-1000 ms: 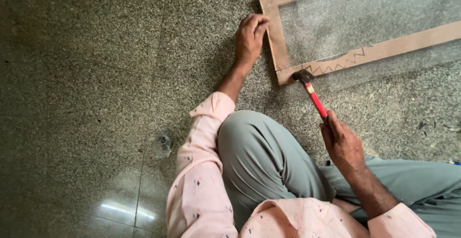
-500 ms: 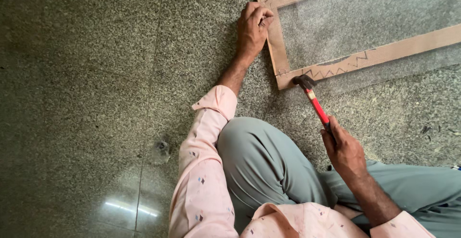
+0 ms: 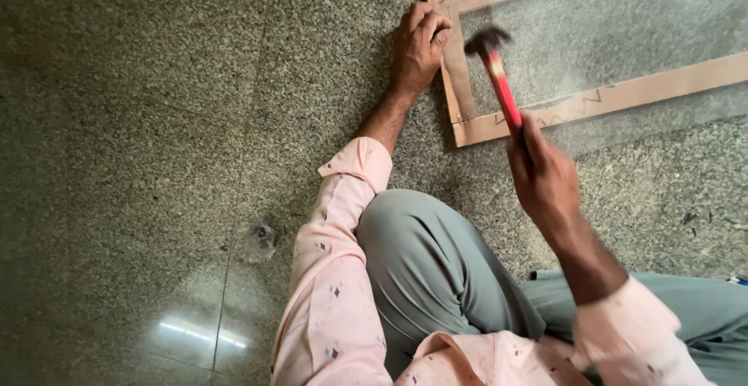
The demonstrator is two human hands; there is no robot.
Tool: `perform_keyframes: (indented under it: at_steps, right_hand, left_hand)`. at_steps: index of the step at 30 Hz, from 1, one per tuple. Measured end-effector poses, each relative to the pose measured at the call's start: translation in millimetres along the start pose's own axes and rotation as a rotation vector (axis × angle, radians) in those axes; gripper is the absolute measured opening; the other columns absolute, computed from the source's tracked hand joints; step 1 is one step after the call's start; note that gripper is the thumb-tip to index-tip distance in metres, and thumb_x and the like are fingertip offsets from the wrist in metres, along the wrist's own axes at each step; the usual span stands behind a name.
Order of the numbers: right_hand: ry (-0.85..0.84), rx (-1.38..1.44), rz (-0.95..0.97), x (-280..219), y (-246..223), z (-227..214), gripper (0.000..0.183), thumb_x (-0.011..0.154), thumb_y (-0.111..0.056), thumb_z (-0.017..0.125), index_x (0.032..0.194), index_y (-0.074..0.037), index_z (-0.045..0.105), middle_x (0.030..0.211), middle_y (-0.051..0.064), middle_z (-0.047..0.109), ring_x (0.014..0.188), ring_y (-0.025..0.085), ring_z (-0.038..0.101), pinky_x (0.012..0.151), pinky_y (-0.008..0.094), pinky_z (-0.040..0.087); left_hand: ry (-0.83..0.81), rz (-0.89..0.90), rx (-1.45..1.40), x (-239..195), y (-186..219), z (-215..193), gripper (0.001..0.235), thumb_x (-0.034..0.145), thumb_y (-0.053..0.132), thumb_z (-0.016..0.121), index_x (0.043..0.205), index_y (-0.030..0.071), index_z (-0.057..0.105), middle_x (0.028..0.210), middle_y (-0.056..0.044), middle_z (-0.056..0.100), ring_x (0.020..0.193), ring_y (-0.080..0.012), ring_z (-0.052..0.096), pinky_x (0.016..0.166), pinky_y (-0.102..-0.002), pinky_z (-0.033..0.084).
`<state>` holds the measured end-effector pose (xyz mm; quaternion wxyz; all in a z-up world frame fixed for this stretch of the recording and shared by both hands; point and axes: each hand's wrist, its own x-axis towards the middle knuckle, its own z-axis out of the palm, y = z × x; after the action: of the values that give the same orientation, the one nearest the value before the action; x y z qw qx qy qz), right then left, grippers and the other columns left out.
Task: The person hammers nails into a wooden frame to secure a mesh screen, then uses scissors to trim the excess mesh around the frame edges.
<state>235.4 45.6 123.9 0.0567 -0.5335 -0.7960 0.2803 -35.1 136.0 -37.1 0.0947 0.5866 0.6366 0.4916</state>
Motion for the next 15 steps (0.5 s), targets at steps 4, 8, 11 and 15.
perform_keyframes:
  at_steps: [4, 8, 11, 15]
  right_hand:
    - [0.105, -0.055, -0.091, 35.8, -13.7, 8.5, 0.049, 0.111, -0.023, 0.059, 0.154, -0.006, 0.046, 0.085, 0.014, 0.067, 0.057, 0.018, 0.059, 0.042, 0.035, 0.048]
    - [0.036, -0.15, -0.058, 44.2, -13.5, 12.6, 0.042, 0.113, -0.024, 0.057, 0.151, -0.008, 0.05, 0.078, 0.011, 0.065, 0.054, 0.019, 0.056, 0.041, 0.036, 0.046]
    - [0.17, -0.138, -0.183, 46.4, -12.9, 17.3, 0.043, 0.112, -0.023, 0.057, 0.151, -0.005, 0.05, 0.078, 0.01, 0.065, 0.055, 0.016, 0.055, 0.04, 0.032, 0.045]
    - [0.022, -0.091, 0.002, 44.6, -15.1, 15.7, 0.039, 0.113, -0.021, 0.053, 0.149, -0.007, 0.051, 0.075, 0.01, 0.064, 0.049, 0.017, 0.054, 0.034, 0.031, 0.044]
  left_hand:
    - [-0.005, -0.025, -0.019, -1.6, -6.2, 5.4, 0.014, 0.091, 0.018, 0.077, 0.092, 0.009, 0.066, 0.104, -0.004, 0.055, 0.089, -0.0205, 0.062, 0.075, -0.039, 0.055]
    - [-0.04, -0.082, 0.028, -4.4, -17.2, 17.1, 0.023, 0.094, 0.028, 0.076, 0.087, 0.009, 0.066, 0.101, -0.004, 0.056, 0.086, -0.021, 0.06, 0.072, -0.039, 0.053]
    - [0.069, 0.092, -0.044, -6.1, -23.9, 20.8, 0.034, 0.108, 0.036, 0.066, 0.101, 0.003, 0.064, 0.106, -0.003, 0.055, 0.093, -0.0186, 0.061, 0.078, -0.038, 0.053]
    - [-0.049, -0.072, -0.022, -5.0, -21.7, 18.2, 0.03, 0.097, 0.037, 0.068, 0.089, 0.009, 0.065, 0.102, -0.006, 0.055, 0.087, -0.0212, 0.06, 0.072, -0.037, 0.054]
